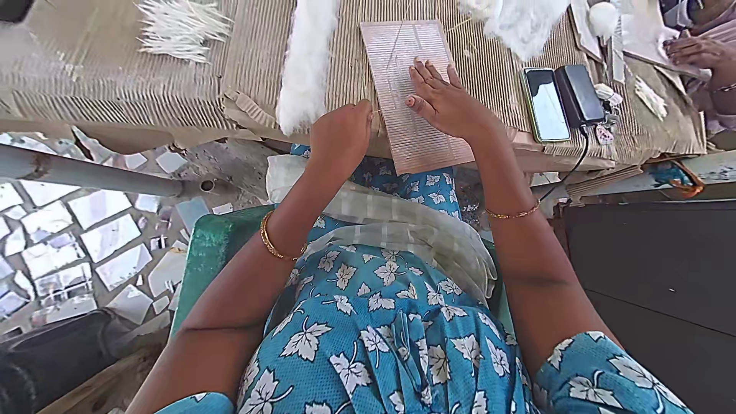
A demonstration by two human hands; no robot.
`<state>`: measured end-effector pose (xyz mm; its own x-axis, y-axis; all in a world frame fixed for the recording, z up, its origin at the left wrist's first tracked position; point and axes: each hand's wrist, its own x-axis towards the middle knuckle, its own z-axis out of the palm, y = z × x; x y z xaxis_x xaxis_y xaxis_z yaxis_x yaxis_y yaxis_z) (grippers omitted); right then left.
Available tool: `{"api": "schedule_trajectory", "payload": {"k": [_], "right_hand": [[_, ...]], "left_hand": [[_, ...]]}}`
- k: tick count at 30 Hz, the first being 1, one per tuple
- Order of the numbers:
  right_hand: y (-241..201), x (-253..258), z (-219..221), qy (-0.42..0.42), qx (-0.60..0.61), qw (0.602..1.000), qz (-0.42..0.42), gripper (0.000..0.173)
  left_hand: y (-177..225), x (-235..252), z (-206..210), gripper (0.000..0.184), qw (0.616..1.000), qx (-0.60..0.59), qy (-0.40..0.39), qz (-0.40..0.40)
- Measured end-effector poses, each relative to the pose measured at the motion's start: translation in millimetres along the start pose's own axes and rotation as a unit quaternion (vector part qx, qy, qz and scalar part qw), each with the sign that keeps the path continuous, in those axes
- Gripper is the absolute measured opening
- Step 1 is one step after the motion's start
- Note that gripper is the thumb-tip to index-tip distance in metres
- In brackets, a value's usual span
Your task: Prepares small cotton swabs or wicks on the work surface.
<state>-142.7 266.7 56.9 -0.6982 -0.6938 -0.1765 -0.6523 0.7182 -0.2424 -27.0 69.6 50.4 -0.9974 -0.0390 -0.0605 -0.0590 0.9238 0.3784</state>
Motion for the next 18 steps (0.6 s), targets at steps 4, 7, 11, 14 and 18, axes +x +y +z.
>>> {"api": "schedule_trajectory", "payload": {"k": [4, 7, 11, 14, 18], "right_hand": [[-2, 6, 21, -0.003, -0.025, 1.0, 0.013, 0.093], [-4, -13, 23, -0.011, -0.017, 1.0, 0.02, 0.095], [-8, -46, 22, -0.034, -0.02, 0.999, 0.025, 0.095], [-14, -68, 23, -0.052, -0.028, 0.998, 0.037, 0.099], [-12, -91, 14, -0.069, 0.014, 0.997, 0.032, 0.094]], "left_hand": [[-2, -4, 3, 0.031, 1.0, -0.01, -0.001, 0.002], [-4, -9, 6, 0.029, 1.0, -0.022, -0.01, 0.008], [-2, -16, 10, 0.029, 0.999, -0.036, -0.019, 0.027], [-1, -22, 15, 0.03, 0.998, -0.045, -0.021, 0.043], [-2, -26, 14, 0.03, 0.998, -0.05, -0.015, 0.041]]}}
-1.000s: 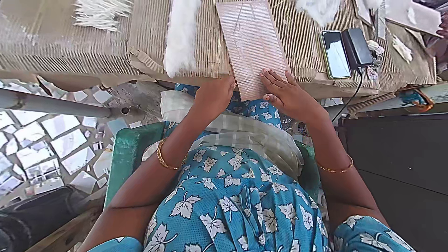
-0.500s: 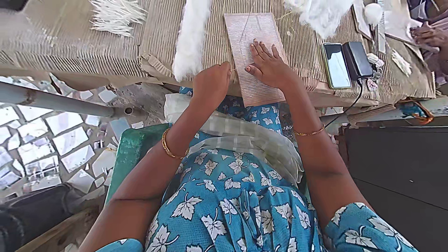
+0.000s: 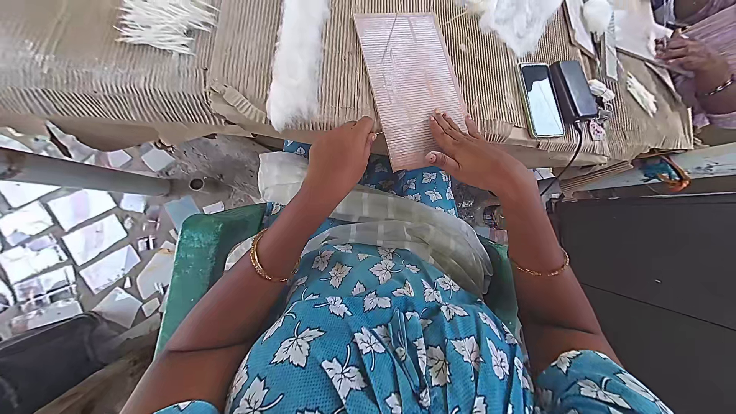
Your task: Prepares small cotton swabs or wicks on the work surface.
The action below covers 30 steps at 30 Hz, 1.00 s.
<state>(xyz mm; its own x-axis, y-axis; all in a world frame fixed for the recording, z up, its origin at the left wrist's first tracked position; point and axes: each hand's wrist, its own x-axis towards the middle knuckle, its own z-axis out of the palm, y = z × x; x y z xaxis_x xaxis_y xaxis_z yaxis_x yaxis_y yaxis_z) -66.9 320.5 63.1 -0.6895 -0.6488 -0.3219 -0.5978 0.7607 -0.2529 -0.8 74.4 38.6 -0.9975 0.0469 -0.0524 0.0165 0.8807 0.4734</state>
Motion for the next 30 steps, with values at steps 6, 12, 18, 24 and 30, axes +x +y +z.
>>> {"api": "schedule_trajectory", "payload": {"k": [6, 12, 18, 24, 30], "right_hand": [[2, 36, -28, 0.051, 0.02, 0.998, -0.019, 0.092], [-1, 113, -18, 0.047, -0.03, 0.998, -0.014, 0.096], [-5, 94, -2, 0.06, -0.035, 0.997, -0.019, 0.101], [-11, 50, 11, 0.053, -0.047, 0.997, -0.023, 0.101], [-14, 4, 14, 0.015, -0.039, 0.999, -0.021, 0.099]], "left_hand": [[-8, 18, -17, 0.029, 0.998, 0.029, 0.041, -0.023], [-10, 28, -16, 0.029, 0.998, 0.035, 0.047, -0.039], [-11, 19, -11, 0.027, 0.999, 0.015, 0.027, -0.033], [-3, 7, -5, 0.027, 1.0, -0.014, -0.014, -0.016], [-1, -1, 1, 0.027, 0.998, -0.033, -0.051, -0.008]]}}
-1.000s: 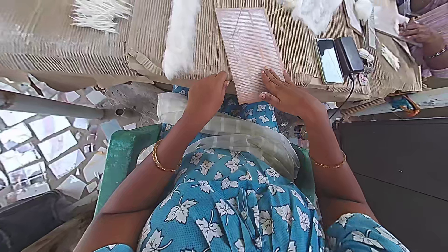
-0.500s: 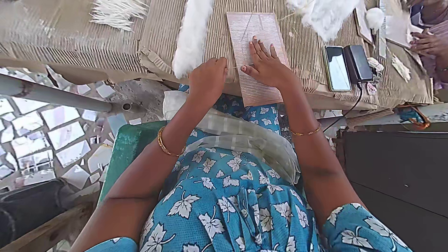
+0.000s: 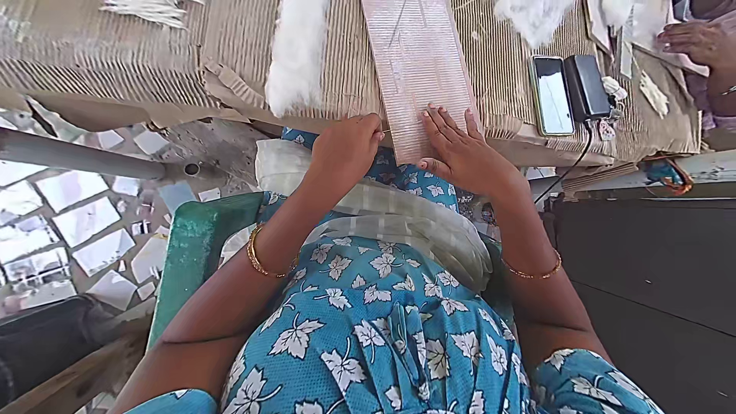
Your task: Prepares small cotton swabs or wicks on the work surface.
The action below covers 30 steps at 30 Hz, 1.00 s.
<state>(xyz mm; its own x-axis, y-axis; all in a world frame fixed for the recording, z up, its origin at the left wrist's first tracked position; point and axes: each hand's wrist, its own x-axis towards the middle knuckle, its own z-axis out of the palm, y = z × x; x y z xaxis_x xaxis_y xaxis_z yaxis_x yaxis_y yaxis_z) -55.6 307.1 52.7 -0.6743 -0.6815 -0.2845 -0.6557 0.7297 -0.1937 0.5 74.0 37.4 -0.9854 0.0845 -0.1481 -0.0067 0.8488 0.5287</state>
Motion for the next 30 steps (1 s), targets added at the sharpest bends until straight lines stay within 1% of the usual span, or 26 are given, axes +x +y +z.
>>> {"api": "schedule_trajectory", "payload": {"k": [2, 4, 7, 8, 10, 13, 16, 20, 22, 27, 30], "right_hand": [[4, -7, -8, 0.002, 0.019, 1.0, -0.004, 0.099], [9, -1, -15, 0.037, 0.018, 0.999, -0.009, 0.101], [11, 30, -29, 0.065, 0.019, 0.998, -0.016, 0.099], [12, 45, -32, 0.064, 0.015, 0.998, -0.02, 0.098], [10, 72, -34, 0.037, 0.006, 0.999, -0.012, 0.097], [6, 92, -25, 0.013, -0.015, 1.0, -0.001, 0.098], [3, 84, -17, 0.017, -0.016, 1.0, 0.002, 0.1], [1, 54, -11, 0.004, -0.006, 1.0, 0.006, 0.099], [-1, 37, -8, 0.0, -0.014, 1.0, 0.009, 0.101], [4, 0, -10, -0.019, 0.014, 1.0, 0.006, 0.098], [21, 1, -21, 0.018, 0.039, 0.999, 0.018, 0.098]], "left_hand": [[-1, -1, -3, 0.028, 1.0, 0.0, 0.015, -0.001], [-2, 1, -6, 0.027, 0.999, 0.01, 0.048, -0.003], [-3, 15, -10, 0.025, 0.995, 0.029, 0.096, 0.002], [-2, 20, -12, 0.026, 0.995, 0.034, 0.097, -0.006], [2, 30, -14, 0.027, 0.994, 0.044, 0.093, -0.023], [6, 35, -15, 0.025, 0.994, 0.054, 0.084, -0.038], [5, 32, -14, 0.025, 0.995, 0.045, 0.079, -0.035], [6, 22, -10, 0.025, 0.998, 0.033, 0.053, -0.022], [7, 17, -6, 0.025, 0.998, 0.025, 0.048, -0.015], [4, 8, 2, 0.025, 0.997, 0.022, 0.074, 0.012], [2, 9, 0, 0.025, 0.995, 0.032, 0.096, 0.013]]}}
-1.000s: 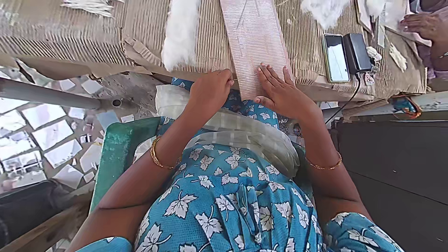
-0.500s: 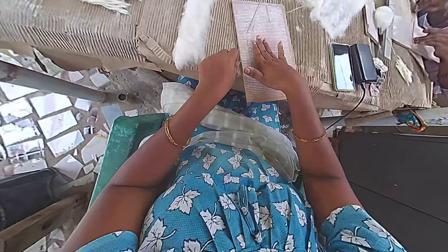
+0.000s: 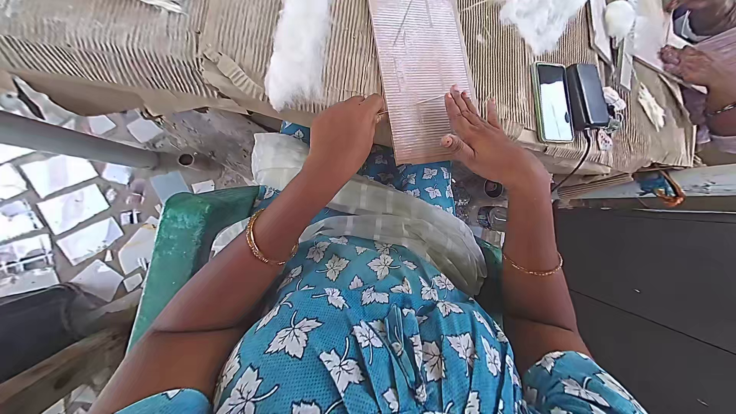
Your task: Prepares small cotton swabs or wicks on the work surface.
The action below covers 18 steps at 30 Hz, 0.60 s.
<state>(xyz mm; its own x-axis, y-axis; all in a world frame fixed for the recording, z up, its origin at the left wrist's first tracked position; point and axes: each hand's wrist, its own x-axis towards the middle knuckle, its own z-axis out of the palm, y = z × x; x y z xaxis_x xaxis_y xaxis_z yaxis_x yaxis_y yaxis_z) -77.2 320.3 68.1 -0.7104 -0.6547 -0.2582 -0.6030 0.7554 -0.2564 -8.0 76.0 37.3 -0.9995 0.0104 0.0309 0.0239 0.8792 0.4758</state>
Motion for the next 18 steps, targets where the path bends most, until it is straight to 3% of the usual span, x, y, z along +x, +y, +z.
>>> {"api": "schedule_trajectory", "payload": {"k": [4, 8, 18], "right_hand": [[11, 40, -17, 0.007, 0.005, 1.0, 0.021, 0.095], [16, 72, -5, -0.013, -0.014, 1.0, 0.021, 0.092], [6, 18, 15, -0.001, -0.057, 0.998, 0.036, 0.1]], "left_hand": [[2, 11, -5, 0.026, 0.999, 0.024, -0.012, -0.018], [3, 16, -3, 0.025, 0.999, 0.029, -0.004, -0.023], [5, 1, -2, 0.029, 0.998, -0.019, -0.06, -0.028]]}}
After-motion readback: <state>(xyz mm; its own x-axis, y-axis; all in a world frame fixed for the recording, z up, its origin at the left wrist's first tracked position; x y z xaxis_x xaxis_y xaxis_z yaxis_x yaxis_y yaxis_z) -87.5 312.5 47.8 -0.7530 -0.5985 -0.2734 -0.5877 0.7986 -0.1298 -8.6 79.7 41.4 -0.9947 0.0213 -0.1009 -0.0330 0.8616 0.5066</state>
